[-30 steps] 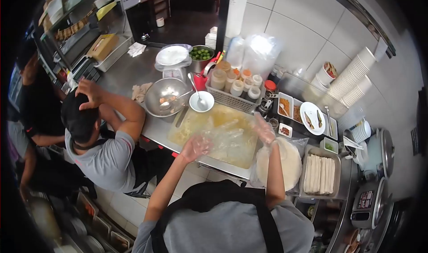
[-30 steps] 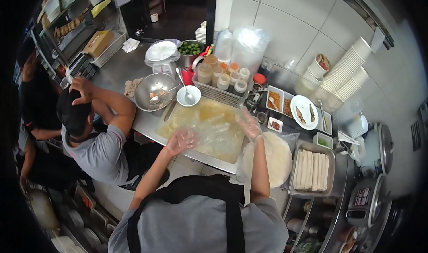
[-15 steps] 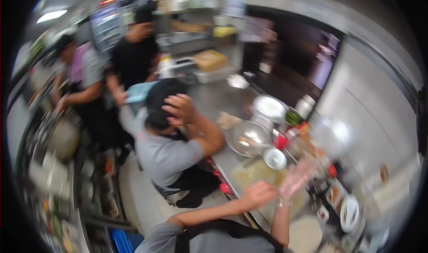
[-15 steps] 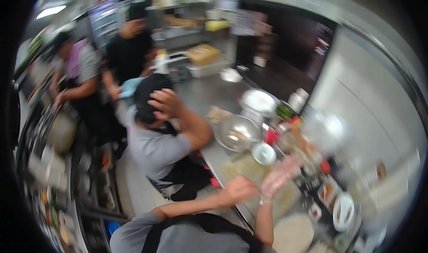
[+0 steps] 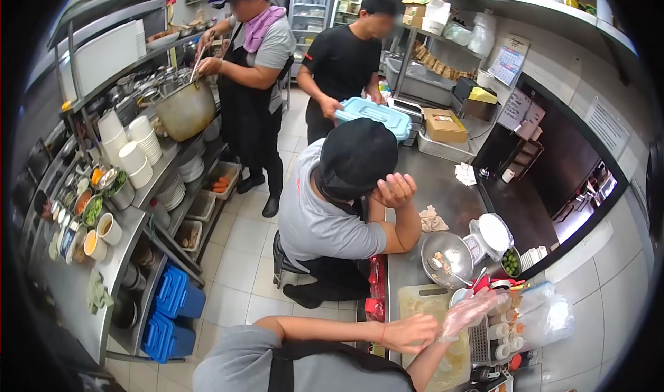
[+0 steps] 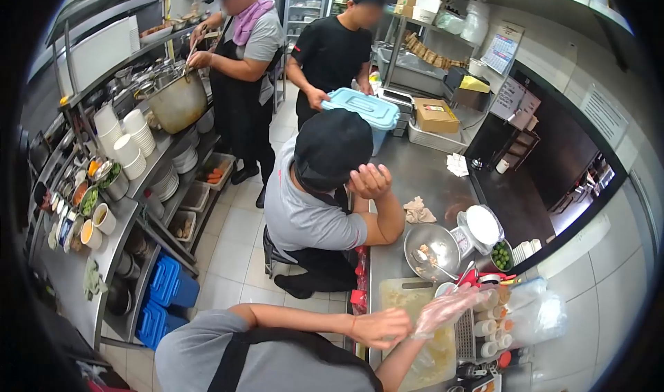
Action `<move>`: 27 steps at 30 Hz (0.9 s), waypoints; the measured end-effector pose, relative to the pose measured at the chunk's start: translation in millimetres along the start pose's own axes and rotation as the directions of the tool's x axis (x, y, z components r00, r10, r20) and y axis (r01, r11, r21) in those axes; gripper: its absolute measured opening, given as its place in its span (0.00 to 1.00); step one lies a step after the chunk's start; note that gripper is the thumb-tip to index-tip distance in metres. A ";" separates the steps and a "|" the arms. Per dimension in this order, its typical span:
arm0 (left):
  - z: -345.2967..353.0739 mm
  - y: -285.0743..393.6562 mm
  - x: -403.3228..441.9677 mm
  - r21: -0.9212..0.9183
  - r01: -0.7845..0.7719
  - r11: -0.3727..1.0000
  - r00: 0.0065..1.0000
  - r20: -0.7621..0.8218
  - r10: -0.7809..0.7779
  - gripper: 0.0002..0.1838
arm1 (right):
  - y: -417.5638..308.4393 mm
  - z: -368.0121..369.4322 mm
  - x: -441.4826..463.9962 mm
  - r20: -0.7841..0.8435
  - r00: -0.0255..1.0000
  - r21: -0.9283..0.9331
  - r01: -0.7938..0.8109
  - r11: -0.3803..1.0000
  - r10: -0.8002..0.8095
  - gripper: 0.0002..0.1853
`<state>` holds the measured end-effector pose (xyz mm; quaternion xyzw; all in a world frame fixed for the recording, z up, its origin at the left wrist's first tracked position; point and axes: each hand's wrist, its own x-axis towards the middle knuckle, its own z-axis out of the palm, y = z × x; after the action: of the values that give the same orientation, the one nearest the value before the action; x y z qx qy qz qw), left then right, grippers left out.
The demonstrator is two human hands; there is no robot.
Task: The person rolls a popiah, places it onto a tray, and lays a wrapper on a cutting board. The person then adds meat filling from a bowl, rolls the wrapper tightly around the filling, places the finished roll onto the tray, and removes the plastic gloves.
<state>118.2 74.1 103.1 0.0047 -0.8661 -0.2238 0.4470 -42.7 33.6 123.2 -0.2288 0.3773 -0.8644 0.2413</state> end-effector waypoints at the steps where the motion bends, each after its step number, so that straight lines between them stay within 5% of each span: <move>1: 3.4 3.1 -6.7 -0.084 -0.012 0.996 0.995 0.095 0.020 0.09 | -21.0 22.0 -7.5 -0.062 0.998 0.000 -0.011 1.000 0.011 0.49; 4: 33.1 7.7 -40.9 -0.325 0.044 0.945 0.949 0.309 0.062 0.09 | -20.1 -16.7 34.6 -0.067 0.994 0.186 -0.076 0.980 0.089 0.52; 6: 56.5 -4.5 -70.2 -0.458 0.152 0.876 0.926 0.375 0.035 0.09 | -20.4 -25.5 43.5 -0.149 0.989 0.251 0.019 0.968 0.019 0.53; 8: 65.1 -5.0 -86.9 -0.514 0.402 0.757 0.874 0.461 -0.151 0.08 | -26.4 -18.8 43.2 -0.262 0.965 0.286 0.081 0.955 -0.003 0.53; 10: 63.2 10.3 -83.8 -0.616 0.553 0.562 0.833 0.426 -0.353 0.16 | -19.0 -20.1 43.2 -0.226 0.969 0.241 0.159 0.958 -0.104 0.48; 11: 77.7 -2.9 -90.5 -0.622 0.424 0.658 0.905 0.314 -0.287 0.29 | 4.1 -41.0 61.3 -0.152 0.971 0.213 0.216 0.953 -0.186 0.47; 12: 61.3 6.3 -73.2 -0.540 0.485 0.688 0.870 0.378 -0.316 0.30 | 12.0 -46.2 62.7 -0.076 0.962 0.190 0.271 0.944 -0.261 0.46; 14: 27.4 15.4 -41.1 -0.356 0.581 0.732 0.784 0.488 -0.384 0.34 | 31.5 -48.6 62.0 -0.253 0.873 -0.119 0.400 0.909 -0.417 0.41; 17: 36.5 4.5 -31.8 -0.140 0.429 0.892 0.837 0.434 -0.335 0.36 | 38.9 -63.8 55.1 -0.269 0.847 -0.246 0.399 0.883 -0.458 0.40; 20: 30.5 11.6 -6.9 -0.439 0.577 0.688 0.806 0.170 -0.567 0.37 | 41.6 -82.5 44.5 -0.276 0.842 -0.330 0.370 0.868 -0.464 0.40; 21: 26.1 11.1 -0.2 -0.425 0.573 0.700 0.816 0.216 -0.537 0.37 | 40.8 -90.3 41.8 -0.280 0.839 -0.361 0.358 0.861 -0.466 0.39; 24: 69.4 18.6 -21.1 -0.236 0.172 0.956 0.985 0.049 -0.165 0.38 | 35.6 -129.5 11.8 -0.295 0.832 -0.474 0.299 0.828 -0.469 0.39; 25: 93.7 11.3 -33.5 -0.262 0.106 0.959 0.986 0.154 -0.066 0.36 | 33.3 -147.0 -4.3 -0.308 0.829 -0.510 0.270 0.816 -0.467 0.39; 27: 96.6 25.2 -26.1 -0.293 0.102 0.951 0.992 0.097 -0.077 0.35 | 28.0 -178.2 -41.4 -0.340 0.817 -0.572 0.213 0.792 -0.465 0.38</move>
<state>63.7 139.2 44.5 -0.0326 -0.8397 -0.3715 0.3949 -106.5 137.8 -15.8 -0.1366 0.5888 -0.7916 -0.0896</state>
